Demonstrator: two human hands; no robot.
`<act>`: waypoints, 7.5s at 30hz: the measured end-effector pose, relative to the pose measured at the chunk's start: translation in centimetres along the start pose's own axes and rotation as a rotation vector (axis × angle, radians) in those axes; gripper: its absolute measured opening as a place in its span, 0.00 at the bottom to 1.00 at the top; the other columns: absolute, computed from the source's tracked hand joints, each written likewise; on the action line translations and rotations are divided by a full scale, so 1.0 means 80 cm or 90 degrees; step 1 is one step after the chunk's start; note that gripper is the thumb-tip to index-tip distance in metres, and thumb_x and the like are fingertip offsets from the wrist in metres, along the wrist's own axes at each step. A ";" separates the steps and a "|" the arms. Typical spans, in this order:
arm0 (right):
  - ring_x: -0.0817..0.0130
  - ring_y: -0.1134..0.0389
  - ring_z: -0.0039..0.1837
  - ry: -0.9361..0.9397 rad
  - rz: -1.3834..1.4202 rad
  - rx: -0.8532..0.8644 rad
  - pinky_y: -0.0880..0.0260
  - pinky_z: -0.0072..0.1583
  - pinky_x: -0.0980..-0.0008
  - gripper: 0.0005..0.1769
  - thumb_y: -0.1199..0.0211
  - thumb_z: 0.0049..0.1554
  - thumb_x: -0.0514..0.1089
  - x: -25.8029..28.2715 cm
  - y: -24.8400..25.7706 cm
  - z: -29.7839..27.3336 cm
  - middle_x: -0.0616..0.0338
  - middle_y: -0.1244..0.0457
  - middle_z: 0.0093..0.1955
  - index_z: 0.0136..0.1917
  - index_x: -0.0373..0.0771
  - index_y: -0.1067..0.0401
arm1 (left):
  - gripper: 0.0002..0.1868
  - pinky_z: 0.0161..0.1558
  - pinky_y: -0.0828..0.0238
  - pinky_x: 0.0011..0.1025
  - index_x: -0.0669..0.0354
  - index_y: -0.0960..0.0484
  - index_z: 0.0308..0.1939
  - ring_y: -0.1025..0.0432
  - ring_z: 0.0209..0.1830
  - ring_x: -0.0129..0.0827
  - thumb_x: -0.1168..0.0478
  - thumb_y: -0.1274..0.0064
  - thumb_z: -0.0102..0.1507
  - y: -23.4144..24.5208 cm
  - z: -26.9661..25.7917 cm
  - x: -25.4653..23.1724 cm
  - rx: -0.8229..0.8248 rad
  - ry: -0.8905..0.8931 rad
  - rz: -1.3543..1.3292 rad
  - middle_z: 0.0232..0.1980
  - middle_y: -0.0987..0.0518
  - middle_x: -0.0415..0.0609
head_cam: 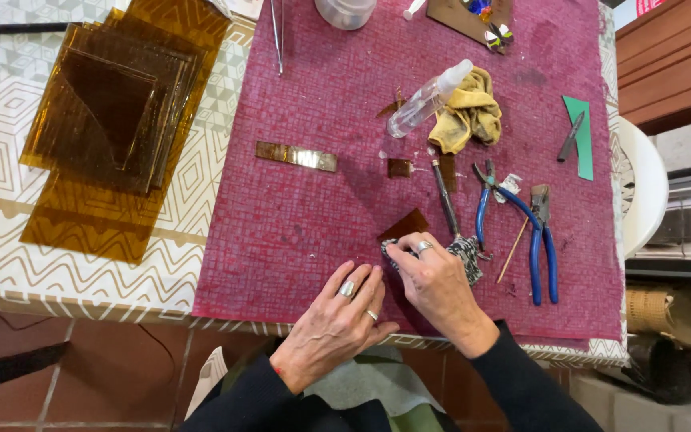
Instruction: Cutting, cleaning, and preparing amber glass pieces for stained glass work.
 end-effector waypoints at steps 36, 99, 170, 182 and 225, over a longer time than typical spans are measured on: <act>0.54 0.31 0.44 -0.156 -0.040 -0.127 0.30 0.45 0.59 0.08 0.37 0.58 0.34 -0.040 0.005 0.002 0.51 0.35 0.43 0.51 0.34 0.22 | 0.34 0.69 0.40 0.47 0.77 0.20 0.52 0.31 0.63 0.51 0.42 0.47 0.65 -0.003 0.002 -0.006 0.020 -0.023 0.010 0.61 0.22 0.65; 0.54 0.36 0.73 -0.125 0.237 -0.322 0.36 0.73 0.61 0.61 0.23 0.59 0.43 -0.152 0.003 0.146 0.41 0.41 0.74 0.85 0.34 0.67 | 0.18 0.47 0.35 0.43 0.65 0.22 0.48 0.29 0.46 0.44 0.60 0.39 0.58 0.000 0.038 0.045 -0.112 0.238 0.004 0.48 0.22 0.52; 0.66 0.36 0.70 -0.075 0.441 -0.239 0.34 0.75 0.63 0.40 0.41 0.70 0.29 -0.160 -0.041 0.151 0.55 0.45 0.70 0.84 0.40 0.60 | 0.14 0.59 0.36 0.39 0.61 0.17 0.46 0.24 0.52 0.40 0.76 0.44 0.57 0.092 -0.031 0.101 -0.284 0.284 -0.028 0.51 0.17 0.46; 0.53 0.35 0.67 -0.054 0.260 -0.235 0.36 0.67 0.58 0.59 0.22 0.53 0.45 -0.118 0.038 0.138 0.41 0.39 0.67 0.80 0.29 0.61 | 0.18 0.63 0.38 0.45 0.66 0.19 0.51 0.27 0.56 0.43 0.67 0.42 0.57 0.035 0.006 0.029 -0.098 0.107 -0.032 0.55 0.21 0.53; 0.52 0.30 0.55 -0.047 0.041 -0.083 0.28 0.56 0.61 0.13 0.36 0.54 0.29 -0.012 0.007 0.008 0.48 0.31 0.53 0.53 0.29 0.24 | 0.22 0.69 0.41 0.50 0.73 0.19 0.51 0.31 0.67 0.47 0.54 0.44 0.65 0.012 -0.005 0.017 -0.035 0.057 0.035 0.61 0.22 0.62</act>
Point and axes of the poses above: each hand's wrist, its own z-axis towards the middle knuckle, its own y-axis out of the back of the hand, x = y × z, the point moved 7 cm from there along z, towards the middle knuckle
